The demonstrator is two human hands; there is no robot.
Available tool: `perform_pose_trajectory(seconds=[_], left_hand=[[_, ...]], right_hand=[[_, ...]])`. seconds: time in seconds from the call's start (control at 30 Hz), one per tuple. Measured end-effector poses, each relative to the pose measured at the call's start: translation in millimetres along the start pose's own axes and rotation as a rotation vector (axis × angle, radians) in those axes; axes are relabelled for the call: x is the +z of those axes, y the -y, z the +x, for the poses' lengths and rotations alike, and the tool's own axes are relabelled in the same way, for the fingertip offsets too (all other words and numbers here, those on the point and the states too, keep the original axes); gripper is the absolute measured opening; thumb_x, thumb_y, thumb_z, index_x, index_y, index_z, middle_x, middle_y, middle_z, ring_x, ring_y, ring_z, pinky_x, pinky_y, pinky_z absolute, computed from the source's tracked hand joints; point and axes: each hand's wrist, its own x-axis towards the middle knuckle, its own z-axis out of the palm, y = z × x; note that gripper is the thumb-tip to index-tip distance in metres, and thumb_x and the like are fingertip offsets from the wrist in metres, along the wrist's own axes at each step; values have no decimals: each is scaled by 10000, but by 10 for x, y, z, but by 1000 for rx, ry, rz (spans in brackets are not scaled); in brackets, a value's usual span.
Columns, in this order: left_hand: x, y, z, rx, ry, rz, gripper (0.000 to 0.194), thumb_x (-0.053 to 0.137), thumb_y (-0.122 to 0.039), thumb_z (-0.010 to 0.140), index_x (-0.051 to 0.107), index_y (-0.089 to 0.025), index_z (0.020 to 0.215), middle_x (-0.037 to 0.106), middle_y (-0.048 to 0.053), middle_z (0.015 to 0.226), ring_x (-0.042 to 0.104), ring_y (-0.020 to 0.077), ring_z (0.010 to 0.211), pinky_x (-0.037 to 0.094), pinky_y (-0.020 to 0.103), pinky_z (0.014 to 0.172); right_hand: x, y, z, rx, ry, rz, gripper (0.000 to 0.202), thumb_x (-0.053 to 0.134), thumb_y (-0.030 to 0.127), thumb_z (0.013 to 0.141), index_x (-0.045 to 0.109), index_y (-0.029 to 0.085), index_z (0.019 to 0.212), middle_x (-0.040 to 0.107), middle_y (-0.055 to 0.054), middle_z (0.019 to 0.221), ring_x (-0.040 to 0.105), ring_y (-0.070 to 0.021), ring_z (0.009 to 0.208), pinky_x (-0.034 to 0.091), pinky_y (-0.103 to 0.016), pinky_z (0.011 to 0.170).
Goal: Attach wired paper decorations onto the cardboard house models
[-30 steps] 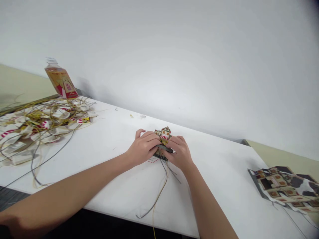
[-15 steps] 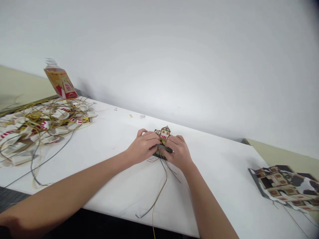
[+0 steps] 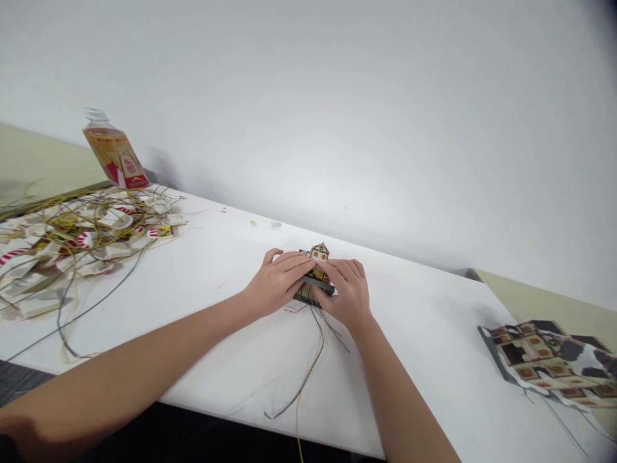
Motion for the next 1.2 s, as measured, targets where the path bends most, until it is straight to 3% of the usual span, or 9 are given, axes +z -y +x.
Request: perform_pose_trajectory(seconds=[0.2,0.53,0.77,1.0,1.2], left_hand=[[-2,19,4,-19,36,-27,354,437,-124,929,566,-232,1241,650,50,1206,569,198,1138,338,381,940],[-31,0,30,-44,63,-58,331,425,-108,926,588,-224,1189,665,44,1169,579,190,1103,324,382,924],[-26,-3,20,-17,15,1,303,465,-120,922,586,-218,1181,673,30,1170,598,186,1098,313,374,940],[-35,-42,18,32,-55,57,168,484,-119,903,606,-209,974,684,13,1140,611,182,1079,335,375,948],[-22,-13,13,48,-53,70,134,494,-114,895,573,-197,965,678,9,1161,587,190,1137,345,376,957]], right_hand=[[20,18,20,46,-38,-2,230,672,280,774,651,218,994,663,-30,813,598,-171,753,415,-379,819],[31,30,-2,138,13,44,208,680,293,762,658,230,959,661,-14,823,605,-158,748,365,-407,916],[15,53,6,63,-7,-37,262,665,248,773,620,235,1031,698,-32,920,622,-190,822,357,-413,901],[33,62,-2,0,-100,-66,159,673,197,751,526,232,798,695,10,827,611,-179,809,331,-442,949],[56,60,-12,-16,-145,-97,171,693,197,732,526,227,751,703,20,824,624,-168,828,352,-415,944]])
